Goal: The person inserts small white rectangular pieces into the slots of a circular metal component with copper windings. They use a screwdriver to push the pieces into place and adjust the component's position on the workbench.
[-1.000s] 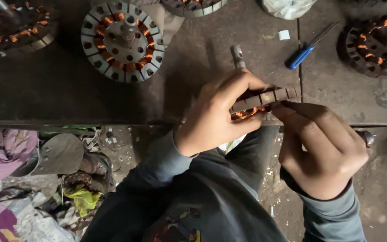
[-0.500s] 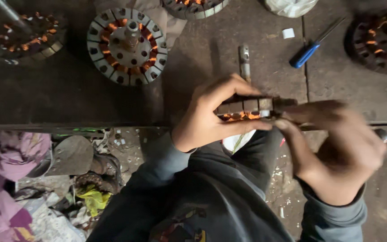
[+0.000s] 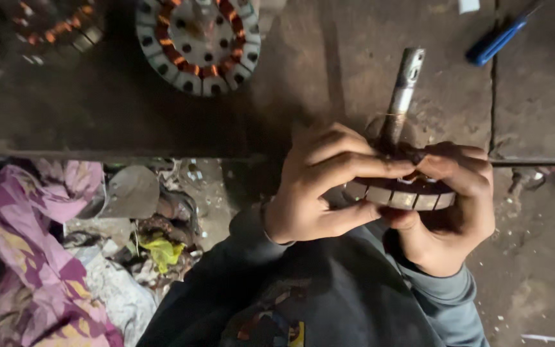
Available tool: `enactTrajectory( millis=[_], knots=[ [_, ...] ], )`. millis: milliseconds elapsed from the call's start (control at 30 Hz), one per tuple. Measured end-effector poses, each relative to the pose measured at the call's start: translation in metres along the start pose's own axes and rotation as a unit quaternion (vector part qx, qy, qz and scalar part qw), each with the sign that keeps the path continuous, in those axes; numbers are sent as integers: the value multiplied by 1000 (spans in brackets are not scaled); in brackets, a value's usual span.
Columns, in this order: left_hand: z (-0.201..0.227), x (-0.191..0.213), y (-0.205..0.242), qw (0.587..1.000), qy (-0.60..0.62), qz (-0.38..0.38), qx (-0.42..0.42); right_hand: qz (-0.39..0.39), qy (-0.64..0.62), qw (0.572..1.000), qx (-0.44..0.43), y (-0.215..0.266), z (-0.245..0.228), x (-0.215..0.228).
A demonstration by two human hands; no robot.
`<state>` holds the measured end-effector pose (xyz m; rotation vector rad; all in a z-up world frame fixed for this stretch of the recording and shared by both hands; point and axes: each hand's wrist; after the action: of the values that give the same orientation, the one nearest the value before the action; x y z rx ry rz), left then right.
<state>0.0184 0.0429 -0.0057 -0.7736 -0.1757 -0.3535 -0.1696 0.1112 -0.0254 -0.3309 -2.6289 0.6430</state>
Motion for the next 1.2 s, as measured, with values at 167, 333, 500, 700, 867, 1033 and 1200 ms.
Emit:
enactTrajectory(
  millis=[167, 333, 500, 700, 867, 1033, 1200],
  knots=[
    [-8, -1, 8, 1000, -20, -8, -22, 33, -16, 998, 44, 8, 8, -8],
    [-15, -4, 11, 1000, -9, -3, -18, 14, -26, 999, 33, -1, 3, -4],
    [-19, -6, 1, 992, 73, 80, 65, -35, -165, 981, -92, -27, -6, 8],
    [-24, 3, -18, 992, 11, 65, 105, -59, -175, 976, -114, -46, -8, 4],
    [-19, 24, -35, 994, -96, 24, 50, -32, -220, 963, -155, -56, -8, -11],
    [-24, 24, -32, 999, 10, 17, 26, 39, -172, 981, -74, -51, -15, -21],
    [-40, 10, -18, 994, -62, 82, -37, 130, -17, 988, 76, -48, -14, -45]
  ],
)
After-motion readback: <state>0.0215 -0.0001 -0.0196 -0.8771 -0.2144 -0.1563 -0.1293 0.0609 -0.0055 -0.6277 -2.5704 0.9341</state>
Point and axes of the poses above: each hand's wrist, its own y-axis away from the middle knuckle, its own x-axis out of the back of the hand, z = x × y, and after that the axes turned 2 degrees about -x, right-handed
